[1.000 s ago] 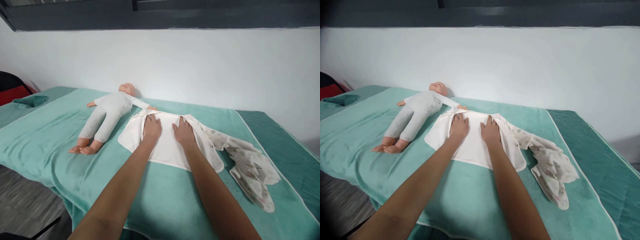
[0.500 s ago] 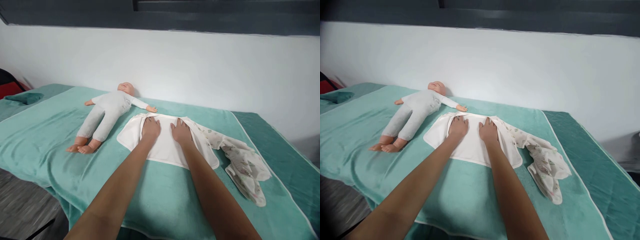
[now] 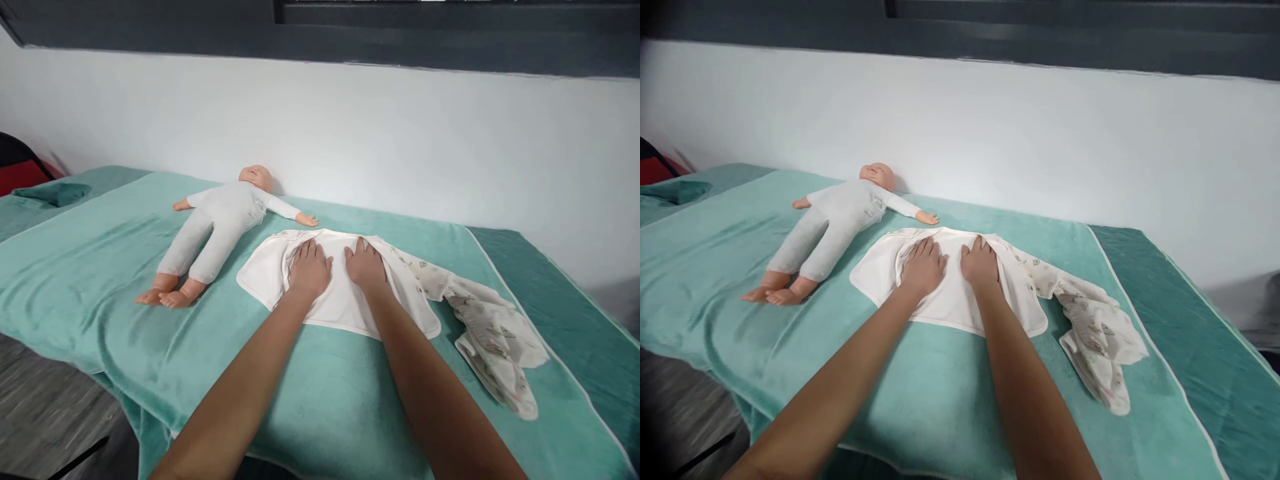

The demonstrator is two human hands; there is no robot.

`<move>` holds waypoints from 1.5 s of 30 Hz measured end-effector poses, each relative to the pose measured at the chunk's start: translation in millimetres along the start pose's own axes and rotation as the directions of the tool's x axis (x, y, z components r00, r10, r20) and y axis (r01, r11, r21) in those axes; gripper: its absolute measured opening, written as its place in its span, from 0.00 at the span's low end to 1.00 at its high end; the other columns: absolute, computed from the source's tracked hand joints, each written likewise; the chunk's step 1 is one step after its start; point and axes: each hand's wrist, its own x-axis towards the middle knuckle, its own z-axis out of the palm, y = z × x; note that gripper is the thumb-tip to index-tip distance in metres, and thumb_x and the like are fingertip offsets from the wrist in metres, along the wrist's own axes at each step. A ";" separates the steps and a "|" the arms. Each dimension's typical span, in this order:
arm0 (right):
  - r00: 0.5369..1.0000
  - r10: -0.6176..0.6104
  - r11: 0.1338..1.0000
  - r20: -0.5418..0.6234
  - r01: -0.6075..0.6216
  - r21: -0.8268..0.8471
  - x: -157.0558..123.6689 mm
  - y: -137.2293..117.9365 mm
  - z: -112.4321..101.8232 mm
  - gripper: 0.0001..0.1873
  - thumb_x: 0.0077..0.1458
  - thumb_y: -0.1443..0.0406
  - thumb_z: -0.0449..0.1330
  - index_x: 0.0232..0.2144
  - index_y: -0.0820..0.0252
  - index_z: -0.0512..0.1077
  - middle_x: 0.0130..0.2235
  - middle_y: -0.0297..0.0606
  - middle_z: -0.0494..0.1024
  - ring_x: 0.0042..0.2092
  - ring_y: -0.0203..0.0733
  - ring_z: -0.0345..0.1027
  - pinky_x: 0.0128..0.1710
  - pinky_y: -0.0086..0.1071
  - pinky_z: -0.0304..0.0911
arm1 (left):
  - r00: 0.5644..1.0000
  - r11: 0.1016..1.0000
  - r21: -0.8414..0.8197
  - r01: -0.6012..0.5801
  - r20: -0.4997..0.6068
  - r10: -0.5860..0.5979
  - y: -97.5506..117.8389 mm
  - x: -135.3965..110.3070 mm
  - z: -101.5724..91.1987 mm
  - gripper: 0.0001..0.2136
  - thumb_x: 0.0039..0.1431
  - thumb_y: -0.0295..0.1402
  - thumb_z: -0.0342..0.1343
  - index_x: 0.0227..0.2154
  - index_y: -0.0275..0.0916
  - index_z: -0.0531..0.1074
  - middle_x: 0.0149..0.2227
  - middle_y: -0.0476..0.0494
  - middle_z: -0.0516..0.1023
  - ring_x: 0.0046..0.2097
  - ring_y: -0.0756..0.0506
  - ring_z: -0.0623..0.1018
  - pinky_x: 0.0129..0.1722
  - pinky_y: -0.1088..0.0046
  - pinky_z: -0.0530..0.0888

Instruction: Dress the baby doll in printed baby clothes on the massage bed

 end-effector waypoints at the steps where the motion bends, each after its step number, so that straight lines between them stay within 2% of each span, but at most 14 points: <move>1: 1.000 0.000 1.000 0.001 0.000 -0.003 0.4 0.1 -0.3 0.36 0.69 0.55 0.39 0.69 0.76 0.50 0.68 0.64 0.57 0.69 0.59 0.51 0.67 0.48 0.48 | 1.000 1.000 -0.009 -0.002 -0.002 0.002 -0.4 -0.1 -0.2 0.28 0.70 0.41 0.38 0.65 0.27 0.61 0.70 0.29 0.58 0.72 0.36 0.55 0.70 0.55 0.52; 10: 1.000 0.008 1.000 -0.005 -0.008 -0.007 -10.5 -1.0 -5.2 0.36 0.70 0.54 0.39 0.70 0.75 0.50 0.68 0.64 0.57 0.70 0.61 0.50 0.67 0.47 0.46 | 0.997 0.997 -0.004 -0.072 0.030 0.072 -5.9 -22.6 -11.0 0.26 0.71 0.41 0.38 0.65 0.34 0.62 0.71 0.34 0.57 0.72 0.36 0.54 0.70 0.52 0.53; 14: 0.998 -0.055 0.998 0.006 0.055 -0.018 -24.6 -0.3 -4.0 0.36 0.70 0.54 0.39 0.70 0.74 0.50 0.70 0.63 0.54 0.71 0.60 0.48 0.68 0.47 0.46 | 0.995 0.995 -0.004 -0.097 0.034 0.098 -7.4 -35.3 -15.2 0.26 0.71 0.40 0.38 0.65 0.34 0.62 0.71 0.34 0.57 0.72 0.37 0.55 0.70 0.52 0.53; 19: 0.989 -0.150 0.987 0.022 0.151 -0.047 -44.7 0.1 -3.7 0.36 0.70 0.53 0.39 0.70 0.73 0.51 0.72 0.59 0.47 0.73 0.56 0.38 0.69 0.47 0.43 | 0.994 0.995 -0.013 -0.104 0.023 0.104 -7.9 -41.5 -16.2 0.25 0.71 0.40 0.39 0.64 0.35 0.63 0.70 0.36 0.59 0.71 0.37 0.58 0.70 0.53 0.54; 24: 0.973 -0.228 0.972 0.023 0.229 -0.060 -55.2 0.8 -4.1 0.36 0.70 0.54 0.40 0.69 0.75 0.52 0.72 0.60 0.46 0.74 0.57 0.38 0.70 0.48 0.42 | 0.993 0.994 -0.006 -0.112 0.024 0.112 -10.1 -41.1 -17.8 0.25 0.71 0.41 0.39 0.64 0.37 0.64 0.70 0.37 0.60 0.71 0.38 0.58 0.70 0.54 0.55; 28: 0.961 -0.274 0.962 0.033 0.273 0.012 -67.8 0.5 -6.2 0.35 0.70 0.54 0.43 0.69 0.74 0.54 0.72 0.59 0.46 0.74 0.56 0.36 0.69 0.51 0.42 | 0.992 0.992 -0.008 -0.122 0.029 0.122 -12.2 -40.6 -20.0 0.25 0.71 0.41 0.38 0.63 0.37 0.65 0.70 0.38 0.61 0.71 0.38 0.59 0.69 0.54 0.56; 30: 0.943 -0.328 0.936 0.054 0.317 0.154 -75.9 4.1 -10.6 0.33 0.68 0.54 0.46 0.68 0.69 0.58 0.72 0.55 0.49 0.74 0.55 0.38 0.70 0.51 0.41 | 0.992 0.992 -0.018 -0.124 0.027 0.125 -12.7 -40.6 -20.5 0.24 0.71 0.41 0.38 0.63 0.37 0.65 0.70 0.38 0.61 0.71 0.38 0.59 0.69 0.53 0.57; 33: 0.923 -0.386 0.767 -0.016 0.330 0.550 -82.8 24.5 -21.9 0.28 0.64 0.53 0.52 0.62 0.57 0.69 0.68 0.45 0.63 0.70 0.51 0.53 0.68 0.47 0.49 | 0.992 0.992 -0.035 -0.121 0.021 0.122 -12.9 -40.2 -20.2 0.23 0.71 0.40 0.39 0.62 0.37 0.66 0.70 0.38 0.60 0.71 0.37 0.59 0.69 0.53 0.57; 35: 0.953 -0.244 0.616 -0.182 0.297 0.730 -80.3 51.2 -30.0 0.25 0.63 0.53 0.53 0.57 0.54 0.73 0.63 0.42 0.72 0.64 0.50 0.64 0.65 0.47 0.55 | 0.993 0.993 -0.041 -0.115 0.019 0.116 -13.0 -39.7 -19.6 0.23 0.71 0.40 0.40 0.61 0.38 0.67 0.70 0.39 0.60 0.71 0.37 0.59 0.69 0.53 0.57; 36: 0.956 -0.088 0.598 -0.279 0.275 0.753 -76.9 67.7 -33.1 0.24 0.62 0.54 0.54 0.56 0.55 0.74 0.60 0.43 0.74 0.61 0.50 0.67 0.64 0.48 0.57 | 0.993 0.992 -0.042 -0.115 0.020 0.116 -13.1 -39.5 -19.4 0.23 0.71 0.41 0.40 0.61 0.38 0.67 0.70 0.39 0.61 0.70 0.37 0.59 0.69 0.53 0.57; 38: 0.904 0.176 0.683 -0.390 0.172 0.709 -66.5 103.7 -36.0 0.27 0.58 0.56 0.55 0.57 0.58 0.71 0.58 0.45 0.75 0.59 0.52 0.67 0.63 0.50 0.58 | 0.992 0.992 -0.043 -0.120 0.022 0.121 -13.3 -39.1 -19.1 0.23 0.70 0.40 0.40 0.60 0.38 0.68 0.69 0.39 0.61 0.70 0.37 0.59 0.69 0.53 0.57; 39: 0.880 0.245 0.755 -0.408 0.091 0.650 -60.4 121.4 -35.6 0.29 0.56 0.58 0.56 0.58 0.61 0.70 0.59 0.49 0.74 0.59 0.54 0.66 0.63 0.51 0.57 | 0.992 0.992 -0.044 -0.122 0.022 0.123 -13.4 -39.0 -19.1 0.22 0.70 0.40 0.40 0.60 0.38 0.68 0.69 0.39 0.61 0.70 0.37 0.60 0.69 0.52 0.57; 41: 0.905 0.234 0.870 -0.356 -0.031 0.493 -47.9 152.5 -31.7 0.31 0.51 0.61 0.58 0.57 0.69 0.70 0.58 0.57 0.73 0.60 0.60 0.65 0.62 0.54 0.56 | 0.992 0.991 -0.047 -0.123 0.020 0.124 -13.6 -39.2 -19.2 0.22 0.70 0.39 0.40 0.60 0.38 0.68 0.69 0.39 0.62 0.70 0.38 0.60 0.69 0.52 0.57; 45: 0.938 0.086 0.973 -0.334 -0.007 0.232 -28.4 191.2 -21.7 0.26 0.52 0.67 0.54 0.53 0.70 0.73 0.56 0.58 0.75 0.61 0.59 0.65 0.63 0.51 0.55 | 0.993 0.991 -0.056 -0.120 0.012 0.121 -14.1 -40.2 -19.4 0.22 0.70 0.39 0.40 0.60 0.39 0.68 0.69 0.40 0.62 0.70 0.38 0.60 0.69 0.53 0.57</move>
